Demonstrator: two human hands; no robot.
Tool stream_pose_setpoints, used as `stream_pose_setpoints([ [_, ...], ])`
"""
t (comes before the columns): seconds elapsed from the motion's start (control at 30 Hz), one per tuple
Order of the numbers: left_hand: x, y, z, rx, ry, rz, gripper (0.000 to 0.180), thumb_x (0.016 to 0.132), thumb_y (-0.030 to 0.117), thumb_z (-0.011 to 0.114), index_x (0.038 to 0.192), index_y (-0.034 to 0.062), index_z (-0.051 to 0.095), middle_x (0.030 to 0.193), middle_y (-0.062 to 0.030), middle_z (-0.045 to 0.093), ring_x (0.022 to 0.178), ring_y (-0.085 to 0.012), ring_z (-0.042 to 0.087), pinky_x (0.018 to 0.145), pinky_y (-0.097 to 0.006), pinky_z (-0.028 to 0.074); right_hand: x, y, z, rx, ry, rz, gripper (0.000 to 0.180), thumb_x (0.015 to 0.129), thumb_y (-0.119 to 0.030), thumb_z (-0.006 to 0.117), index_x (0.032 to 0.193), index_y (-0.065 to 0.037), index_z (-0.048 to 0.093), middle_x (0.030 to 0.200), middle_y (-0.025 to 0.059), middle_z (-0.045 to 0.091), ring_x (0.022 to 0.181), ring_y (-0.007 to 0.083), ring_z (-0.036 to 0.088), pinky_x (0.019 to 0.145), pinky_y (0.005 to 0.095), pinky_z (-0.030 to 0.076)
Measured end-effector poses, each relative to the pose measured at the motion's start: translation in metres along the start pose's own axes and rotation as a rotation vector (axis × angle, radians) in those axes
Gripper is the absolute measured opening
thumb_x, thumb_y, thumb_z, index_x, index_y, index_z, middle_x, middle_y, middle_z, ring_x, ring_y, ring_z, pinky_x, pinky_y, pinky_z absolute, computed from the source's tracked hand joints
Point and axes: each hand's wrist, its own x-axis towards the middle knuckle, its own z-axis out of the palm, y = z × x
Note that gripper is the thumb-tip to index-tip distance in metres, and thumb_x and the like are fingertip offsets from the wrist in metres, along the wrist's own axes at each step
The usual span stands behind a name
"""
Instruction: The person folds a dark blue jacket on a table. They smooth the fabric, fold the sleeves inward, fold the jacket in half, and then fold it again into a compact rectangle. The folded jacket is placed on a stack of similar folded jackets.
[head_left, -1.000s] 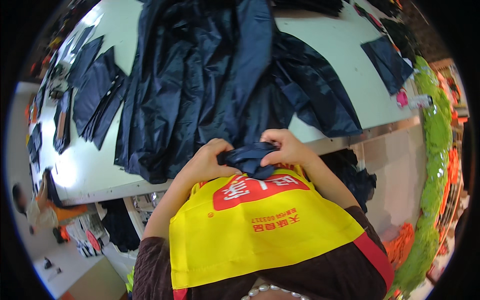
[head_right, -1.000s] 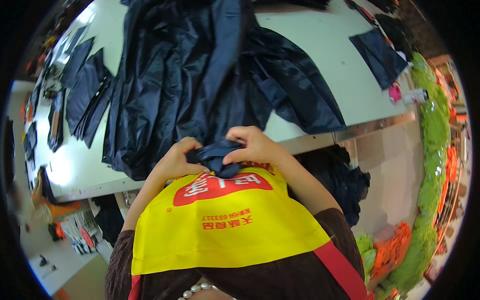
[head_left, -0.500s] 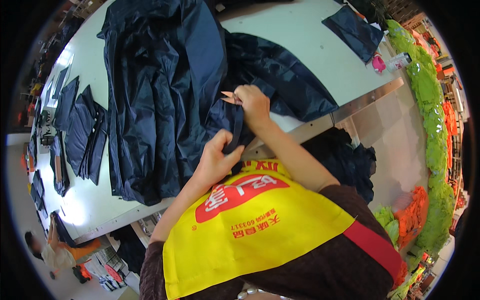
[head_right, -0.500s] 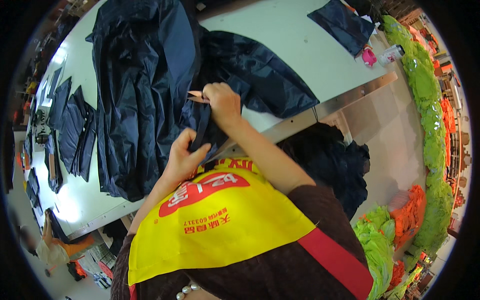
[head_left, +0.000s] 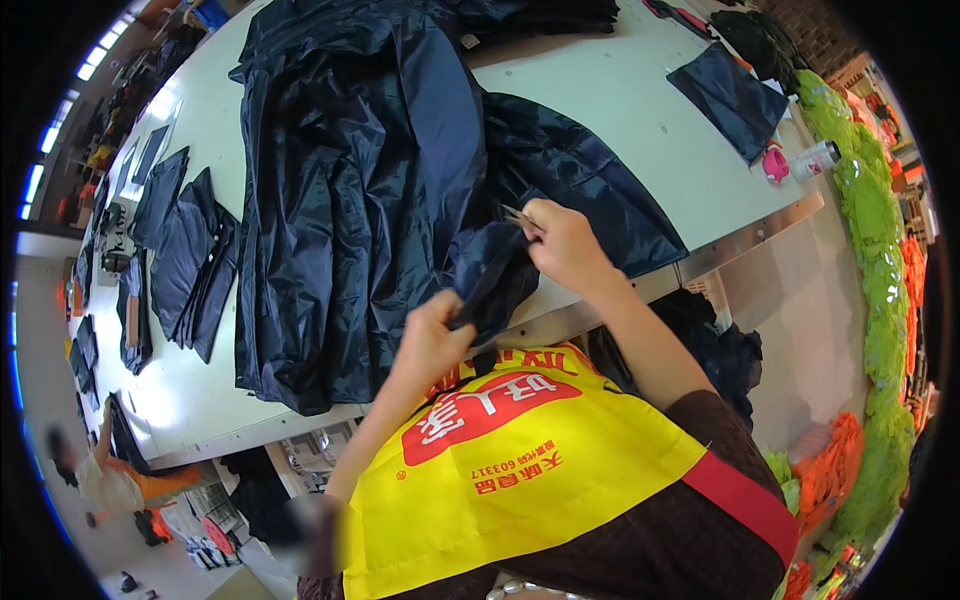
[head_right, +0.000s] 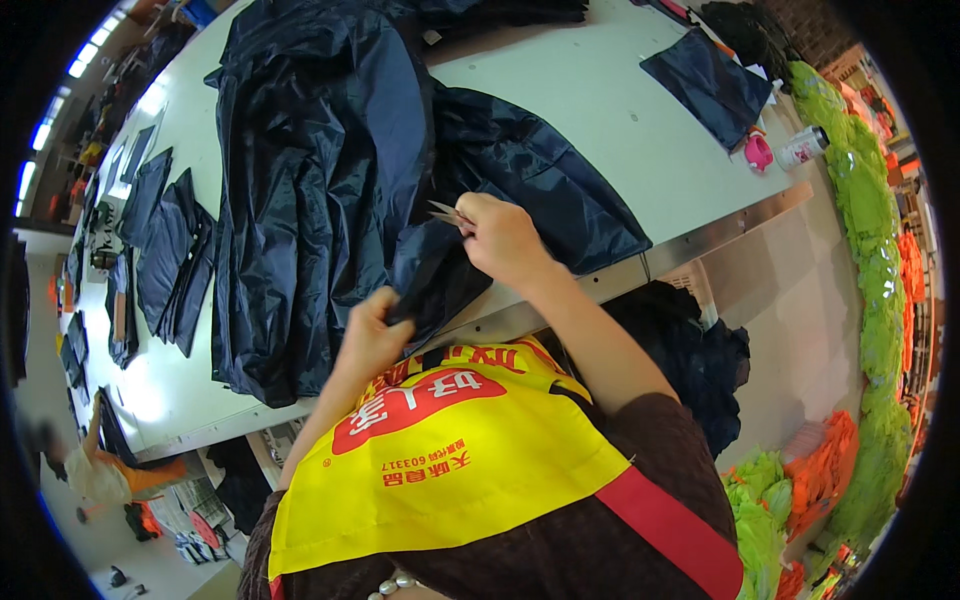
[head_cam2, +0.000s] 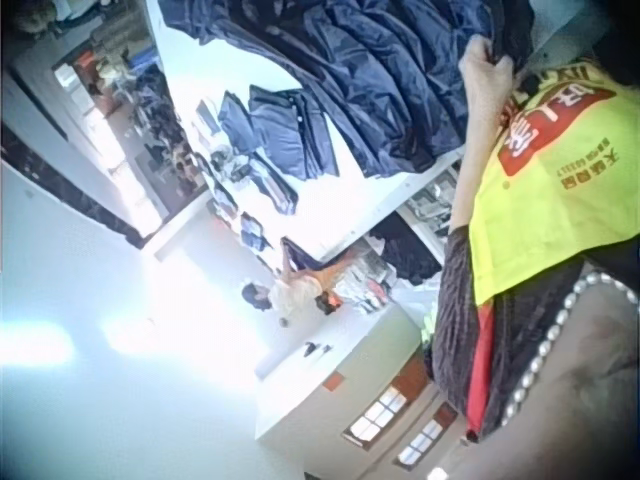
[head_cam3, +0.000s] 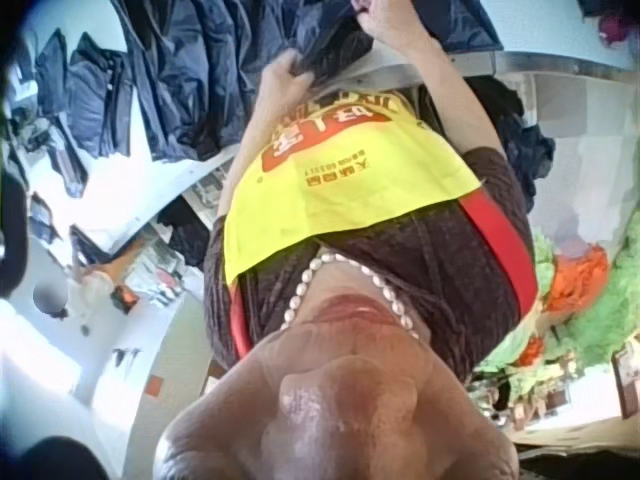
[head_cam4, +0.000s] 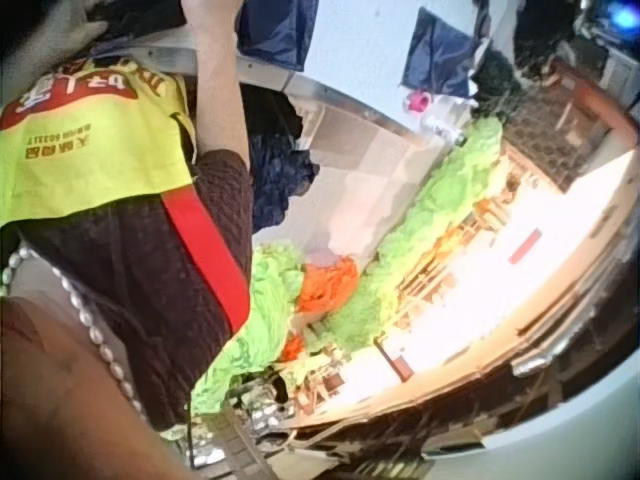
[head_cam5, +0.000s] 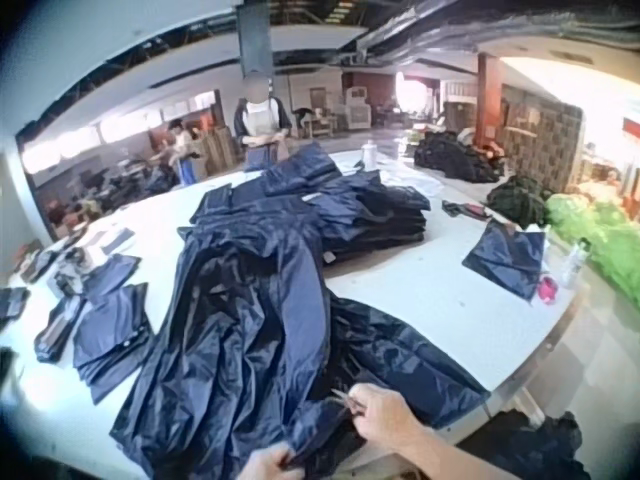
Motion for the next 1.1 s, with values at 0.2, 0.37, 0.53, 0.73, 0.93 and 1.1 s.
stream_pose_setpoints([
  [0.2,0.024,-0.014,-0.124,-0.921,0.898,-0.076,0.012,0.078,-0.001,0.052,0.079,0.0106,0.053,0.068,-0.0015,0.050,0.050,-0.0139,0.049,0.048,-0.025,0.049,0.006,0.032,-0.088,0.102,-0.156,0.237,0.026,0.078,-0.020,0.070,0.096,-0.004,0.061,0.077,0.0009,0.059,0.077,0.0076,0.056,0.069,0.0228,0.046],
  [0.37,0.013,-0.068,-0.223,-1.288,1.284,0.363,0.024,0.091,0.022,0.052,0.102,0.0015,0.050,0.104,-0.0133,0.056,0.100,-0.0220,0.055,0.092,-0.039,0.046,0.004,0.208,-0.157,-0.429,0.315,0.477,0.040,0.087,-0.035,0.056,0.106,-0.001,0.060,0.099,0.0170,0.065,0.092,0.0281,0.062,0.082,0.0352,0.046],
  [0.53,0.057,0.006,-0.023,-0.046,0.418,-0.031,0.025,0.080,0.017,0.066,0.102,0.0065,0.062,0.098,-0.0075,0.058,0.086,-0.0163,0.057,0.078,-0.030,0.047,-0.012,0.306,-0.149,-0.928,0.454,0.225,0.049,0.088,-0.038,0.053,0.117,0.002,0.054,0.118,0.0240,0.055,0.115,0.0356,0.050,0.099,0.0422,0.036],
  [0.73,0.090,-0.006,0.098,0.190,0.072,0.120,0.082,0.071,0.018,0.073,0.140,0.0108,0.029,0.137,-0.0234,0.034,0.114,-0.0368,0.048,0.092,-0.039,0.044,-0.012,0.242,-0.048,-0.551,0.120,0.035,0.049,0.090,-0.021,0.051,0.131,0.004,0.041,0.134,0.0259,0.042,0.126,0.0377,0.038,0.107,0.0428,0.027],
  [0.93,0.113,-0.024,0.072,0.111,0.127,0.296,0.019,0.079,0.015,0.059,0.091,0.0009,0.059,0.092,-0.0166,0.059,0.086,-0.0365,0.059,0.075,-0.037,0.049,-0.036,0.096,0.058,0.844,0.054,0.615,0.061,0.082,-0.023,0.068,0.128,0.005,0.041,0.117,0.0149,0.053,0.107,0.0210,0.050,0.094,0.0322,0.039],
  [1.1,0.051,-0.019,0.023,0.372,0.350,0.374,0.019,0.067,-0.002,0.065,0.084,0.0046,0.058,0.088,-0.0121,0.057,0.081,-0.0320,0.059,0.067,-0.036,0.050,-0.050,0.154,-0.004,0.192,0.298,0.395,0.047,0.082,-0.012,0.063,0.124,0.003,0.047,0.102,0.0134,0.061,0.092,0.0185,0.057,0.083,0.0290,0.045],
])
